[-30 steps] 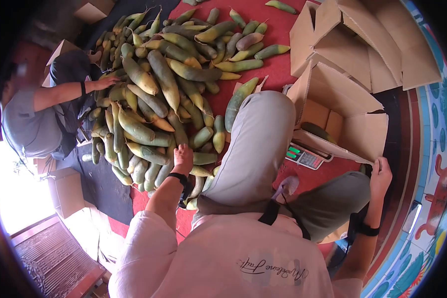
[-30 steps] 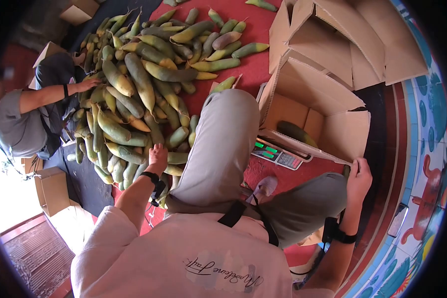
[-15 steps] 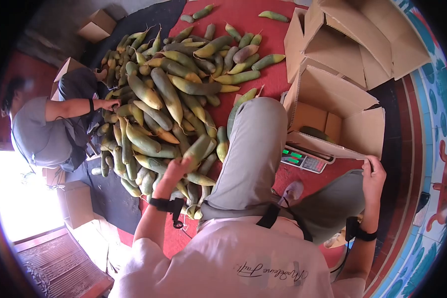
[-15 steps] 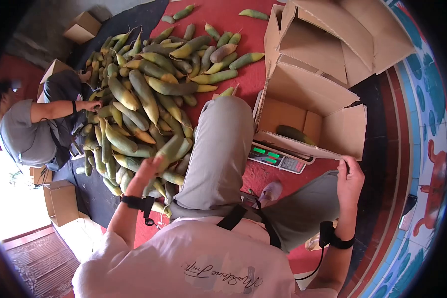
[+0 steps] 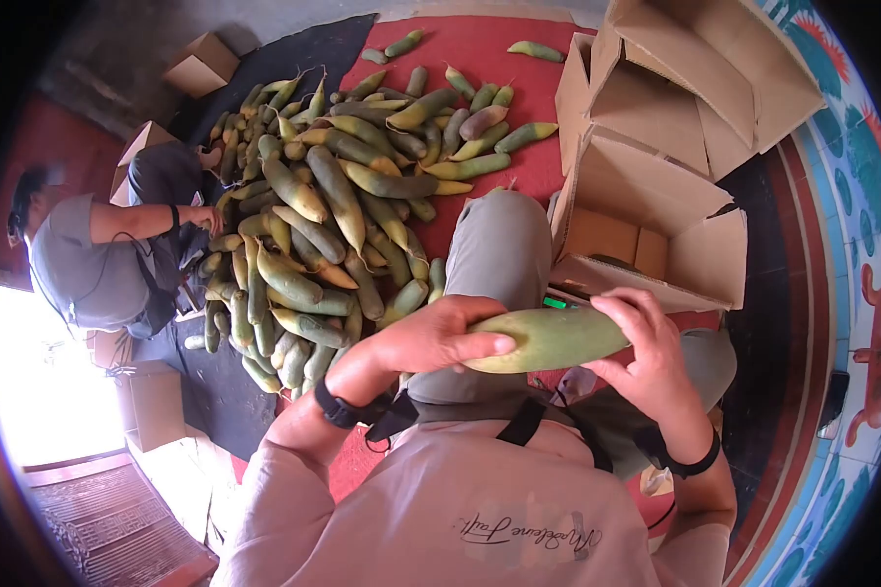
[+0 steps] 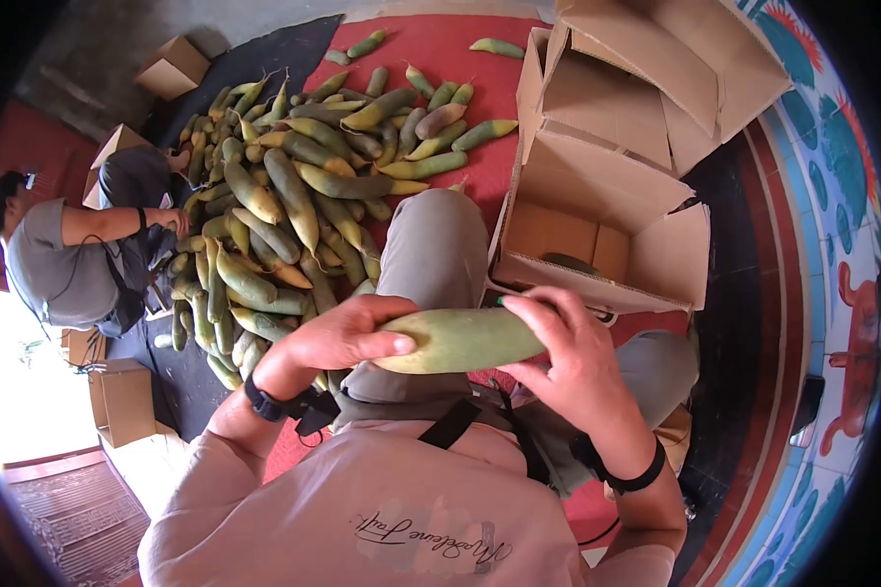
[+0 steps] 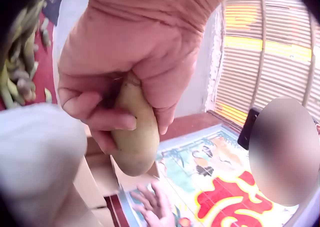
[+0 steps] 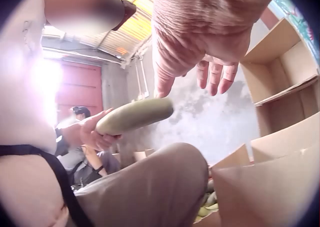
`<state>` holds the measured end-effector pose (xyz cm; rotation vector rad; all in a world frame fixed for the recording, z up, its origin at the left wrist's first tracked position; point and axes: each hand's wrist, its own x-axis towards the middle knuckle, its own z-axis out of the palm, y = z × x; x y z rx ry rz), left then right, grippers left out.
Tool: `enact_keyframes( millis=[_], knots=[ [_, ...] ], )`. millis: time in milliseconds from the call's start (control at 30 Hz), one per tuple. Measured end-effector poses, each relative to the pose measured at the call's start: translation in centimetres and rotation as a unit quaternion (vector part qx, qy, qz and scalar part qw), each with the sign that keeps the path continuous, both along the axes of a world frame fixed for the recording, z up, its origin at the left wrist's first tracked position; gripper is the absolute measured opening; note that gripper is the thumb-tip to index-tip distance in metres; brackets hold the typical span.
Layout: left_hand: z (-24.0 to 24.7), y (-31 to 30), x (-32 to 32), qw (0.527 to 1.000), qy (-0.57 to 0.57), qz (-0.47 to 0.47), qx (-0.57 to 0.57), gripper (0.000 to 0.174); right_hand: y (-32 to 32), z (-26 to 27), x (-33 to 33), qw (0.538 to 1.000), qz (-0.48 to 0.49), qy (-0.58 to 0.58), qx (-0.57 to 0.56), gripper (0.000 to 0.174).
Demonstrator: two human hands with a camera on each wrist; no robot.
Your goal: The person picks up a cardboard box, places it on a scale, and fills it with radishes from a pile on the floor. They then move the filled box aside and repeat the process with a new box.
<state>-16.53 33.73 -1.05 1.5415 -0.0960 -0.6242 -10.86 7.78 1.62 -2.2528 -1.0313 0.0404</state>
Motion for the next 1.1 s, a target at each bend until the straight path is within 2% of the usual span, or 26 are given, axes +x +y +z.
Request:
enact_keyframes(
  millis=[100,167,233,300,367,433,467,533,567,667,767,900,933,1000,1100],
  knots=[
    [-0.8,-0.9,0.4,0.997,0.051,-0.021,-0.05,0.051,-1.4,-0.7,-0.1,0.999,-0.02,-0.012,-0.029,0.057],
    [-1.6,-1.1,0.3,0.994,0.03,0.064,-0.078,0.049,-2.3,-0.7,0.3,0.999,-0.036,-0.001,-0.01,0.056],
    [-2.2,-0.1,0.4,0.989,0.007,0.132,-0.068,0.044,-3.9,-0.3,1.3,0.992,-0.113,-0.057,-0.015,0.055],
    [-3.8,1.3,0.3,0.979,-0.01,0.199,-0.05,0.041,-6.0,-1.0,3.2,0.978,-0.206,-0.001,0.043,0.049],
    [-5.0,2.6,0.0,0.965,-0.002,0.259,-0.034,0.036,-7.7,-1.3,5.3,0.959,-0.28,-0.009,0.048,0.043],
    [-6.9,4.0,-0.6,0.952,0.031,0.303,0.019,0.035,-10.1,-2.4,7.7,0.943,-0.326,-0.028,-0.053,0.046],
    [-7.8,4.5,-1.0,0.953,0.032,0.301,0.016,0.035,-11.2,-3.4,8.7,0.943,-0.328,-0.028,-0.056,0.046],
    [-9.7,5.5,-2.0,0.934,0.081,0.344,0.051,0.033,-12.8,-5.3,10.2,0.914,-0.348,-0.066,-0.198,0.05],
    [-11.1,6.1,-2.6,0.933,0.084,0.347,0.05,0.033,-13.1,-5.8,10.8,0.915,-0.345,-0.065,-0.2,0.05],
    [-15.3,7.7,-4.4,0.919,0.132,0.364,0.075,0.025,-12.1,-6.8,12.2,0.871,-0.34,0.021,-0.354,0.05],
    [-19.3,9.0,-6.6,0.904,0.186,0.367,0.116,0.024,-11.5,-8.5,14.0,0.859,-0.3,0.068,-0.408,0.049],
    [-22.1,9.8,-9.4,0.88,0.228,0.378,0.177,0.028,-10.5,-10.5,15.6,0.864,-0.248,0.104,-0.424,0.041],
    [-24.7,10.9,-10.5,0.879,0.225,0.358,0.219,0.03,-10.3,-10.7,15.9,0.865,-0.244,0.104,-0.425,0.041],
    [-24.9,10.9,-11.5,0.874,0.236,0.364,0.218,0.03,-10.0,-11.3,16.2,0.882,-0.232,0.184,-0.366,0.034],
    [-24.9,10.8,-12.2,0.863,0.254,0.383,0.21,0.03,-10.7,-12.3,16.8,0.885,-0.207,0.197,-0.367,0.031]
  ],
)
